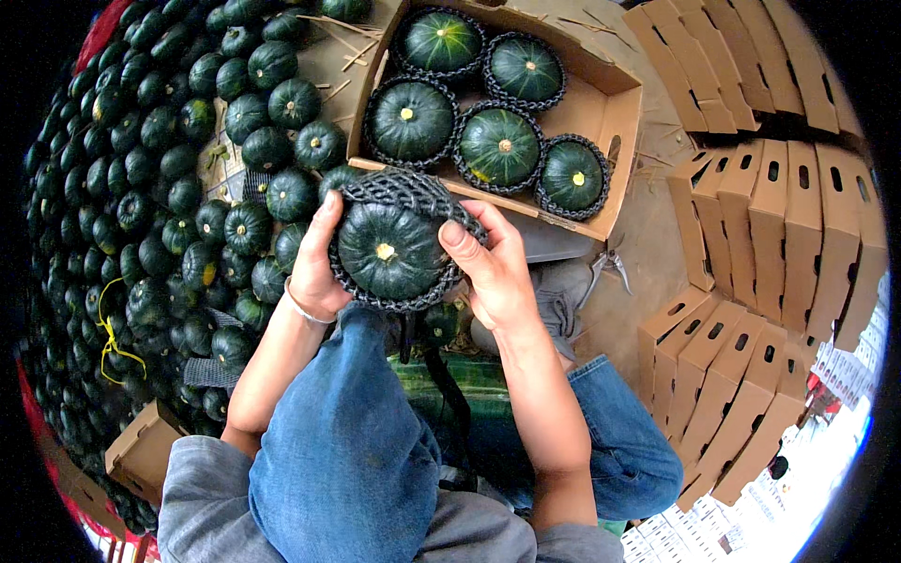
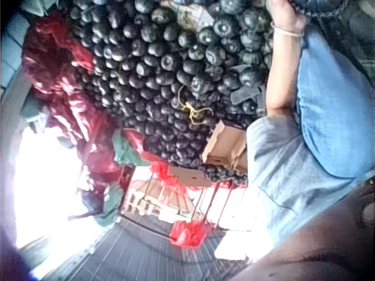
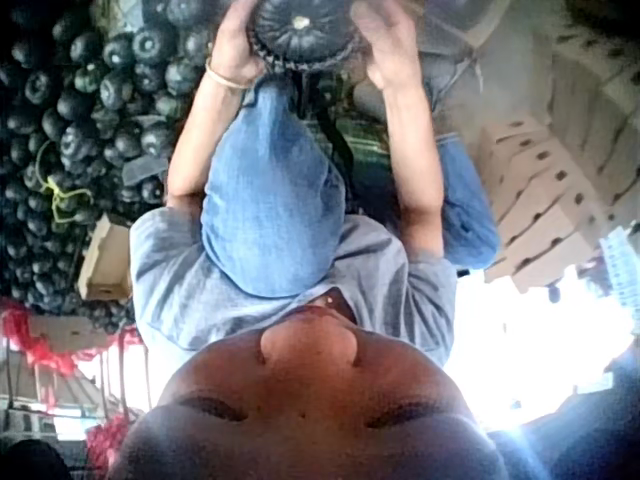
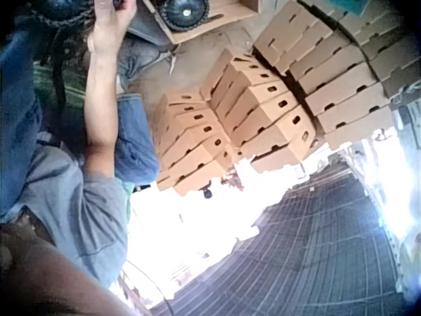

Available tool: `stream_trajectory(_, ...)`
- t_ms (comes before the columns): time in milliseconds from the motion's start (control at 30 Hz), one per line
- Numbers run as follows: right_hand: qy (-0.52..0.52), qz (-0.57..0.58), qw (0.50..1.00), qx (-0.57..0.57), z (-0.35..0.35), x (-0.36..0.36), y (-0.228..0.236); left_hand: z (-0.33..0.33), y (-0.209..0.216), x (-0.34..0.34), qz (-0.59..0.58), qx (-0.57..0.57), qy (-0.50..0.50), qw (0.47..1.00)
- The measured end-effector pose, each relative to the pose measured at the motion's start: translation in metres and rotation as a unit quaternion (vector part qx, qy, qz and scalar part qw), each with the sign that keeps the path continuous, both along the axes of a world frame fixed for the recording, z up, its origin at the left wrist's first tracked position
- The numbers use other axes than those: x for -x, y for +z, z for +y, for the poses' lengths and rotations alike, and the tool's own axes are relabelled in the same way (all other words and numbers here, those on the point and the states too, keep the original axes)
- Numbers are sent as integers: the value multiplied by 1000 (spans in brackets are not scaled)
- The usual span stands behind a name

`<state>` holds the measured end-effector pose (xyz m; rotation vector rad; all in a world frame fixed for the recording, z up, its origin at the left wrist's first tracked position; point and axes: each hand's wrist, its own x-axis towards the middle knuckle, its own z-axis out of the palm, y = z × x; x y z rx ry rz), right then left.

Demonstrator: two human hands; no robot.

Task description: The person covers squashes with mesh nets, places them into cardboard boxes, and weighs the boxes on a digital scale. They also use a handheld tool to trim stems from the squashes.

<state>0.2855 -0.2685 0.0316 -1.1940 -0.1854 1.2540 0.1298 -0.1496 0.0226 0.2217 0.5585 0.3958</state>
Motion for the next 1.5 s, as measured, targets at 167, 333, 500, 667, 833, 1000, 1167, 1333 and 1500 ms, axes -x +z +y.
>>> stream_trajectory(167, 55, -219, 972, -60, 10, 17, 17, 0, 3, 1, 49, -191, -12, 980)
stream_trajectory(333, 68, -161, 982, -71, 1, 15, 16, -5, 11, 6, 42, -39, 5, 998)
stream_trajectory(500, 210, -663, 718, 18, 14, 31, 39, -9, 14, 5, 170, -410, -36, 895)
stream_trajectory(667, 194, -633, 749, 30, 22, 32, 38, -4, 26, 1, 198, -522, -76, 826)
stream_trajectory(833, 157, -639, 753, -15, 18, -8, 33, 4, 30, -22, 88, -261, -92, 957)
stream_trajectory(1000, 13, -586, 804, 100, 6, -131, 35, 70, -6, -121, 130, -817, -153, 540)
stream_trajectory(1167, -2, -784, 614, 91, 46, -211, -1, 74, -31, -253, 280, -881, -311, 222)
stream_trajectory(1333, 244, -827, 417, 288, 61, -207, -39, 62, -43, -261, 382, -845, -288, 238)
stream_trajectory(1500, 282, -788, 514, 189, 70, -216, -49, 81, -47, -236, 365, -855, -201, 309)
